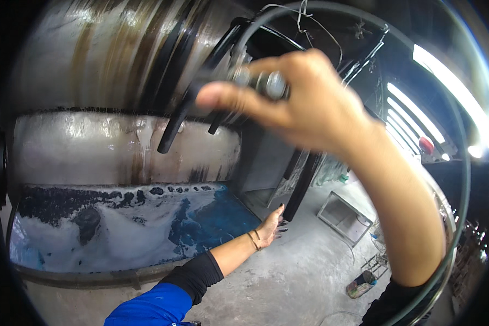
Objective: The person spray paints a hanging metal chair frame black using a spray gun. They rotate the chair to coat all sides and legs, then sit on a nearby platform while continuing to spray the frame.
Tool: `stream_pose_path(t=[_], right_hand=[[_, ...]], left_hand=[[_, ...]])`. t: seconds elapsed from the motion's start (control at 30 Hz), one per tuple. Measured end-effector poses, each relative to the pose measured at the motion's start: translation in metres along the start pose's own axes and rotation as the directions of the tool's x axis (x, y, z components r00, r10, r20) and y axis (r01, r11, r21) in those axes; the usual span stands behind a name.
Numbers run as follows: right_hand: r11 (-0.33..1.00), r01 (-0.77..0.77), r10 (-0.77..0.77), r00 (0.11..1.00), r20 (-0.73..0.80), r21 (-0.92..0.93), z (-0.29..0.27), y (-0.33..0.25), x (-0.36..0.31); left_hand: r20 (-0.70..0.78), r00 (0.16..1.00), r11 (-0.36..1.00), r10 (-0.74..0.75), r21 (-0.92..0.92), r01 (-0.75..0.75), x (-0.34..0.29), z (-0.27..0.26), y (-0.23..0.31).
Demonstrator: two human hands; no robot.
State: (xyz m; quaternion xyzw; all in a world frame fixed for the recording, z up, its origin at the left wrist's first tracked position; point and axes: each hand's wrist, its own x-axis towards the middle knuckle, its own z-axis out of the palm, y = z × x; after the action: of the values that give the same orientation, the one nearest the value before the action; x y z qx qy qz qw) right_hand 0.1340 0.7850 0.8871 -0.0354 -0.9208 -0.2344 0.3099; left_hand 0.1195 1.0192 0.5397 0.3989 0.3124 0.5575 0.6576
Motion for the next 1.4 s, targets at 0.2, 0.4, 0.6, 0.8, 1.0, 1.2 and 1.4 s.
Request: stream_pose_path(t=[0.2,0.4,0.6,0.8,1.0,1.2,1.4], right_hand=[[0.885,-0.094,-0.052,0.953,0.299,0.456,0.072,-0.019,-0.053],[0.946,0.018,0.097,0.937,-0.334,0.324,0.073,0.051,-0.078],[0.968,0.032,0.128,0.791,-0.598,0.25,0.097,0.1,-0.131],[0.845,0.248,-0.085,0.937,-0.339,0.474,0.172,0.068,-0.152],[0.924,0.089,0.04,0.944,-0.327,0.372,0.176,0.114,-0.132],[0.953,-0.268,0.304,0.827,-0.474,0.144,0.146,0.198,-0.096],[0.951,-0.304,0.285,0.933,-0.22,-0.057,0.19,0.215,-0.065]], left_hand=[[0.132,0.99,0.999,0.044,-0.029,-0.04,0.031,-0.008,-0.02],[-0.03,1.0,1.0,-0.009,0.0,0.009,0.024,0.0,-0.001],[-0.069,0.998,1.0,-0.001,0.008,0.001,-0.001,0.004,0.012],[0.189,0.896,0.912,0.402,-0.168,-0.374,-0.019,-0.018,-0.009],[-0.109,0.988,0.987,0.107,0.132,-0.093,0.0,-0.012,0.003],[-0.101,0.994,0.998,0.05,0.036,-0.046,0.018,0.007,0.004],[-0.011,0.996,0.993,0.09,-0.07,-0.091,0.041,0.02,-0.005]])
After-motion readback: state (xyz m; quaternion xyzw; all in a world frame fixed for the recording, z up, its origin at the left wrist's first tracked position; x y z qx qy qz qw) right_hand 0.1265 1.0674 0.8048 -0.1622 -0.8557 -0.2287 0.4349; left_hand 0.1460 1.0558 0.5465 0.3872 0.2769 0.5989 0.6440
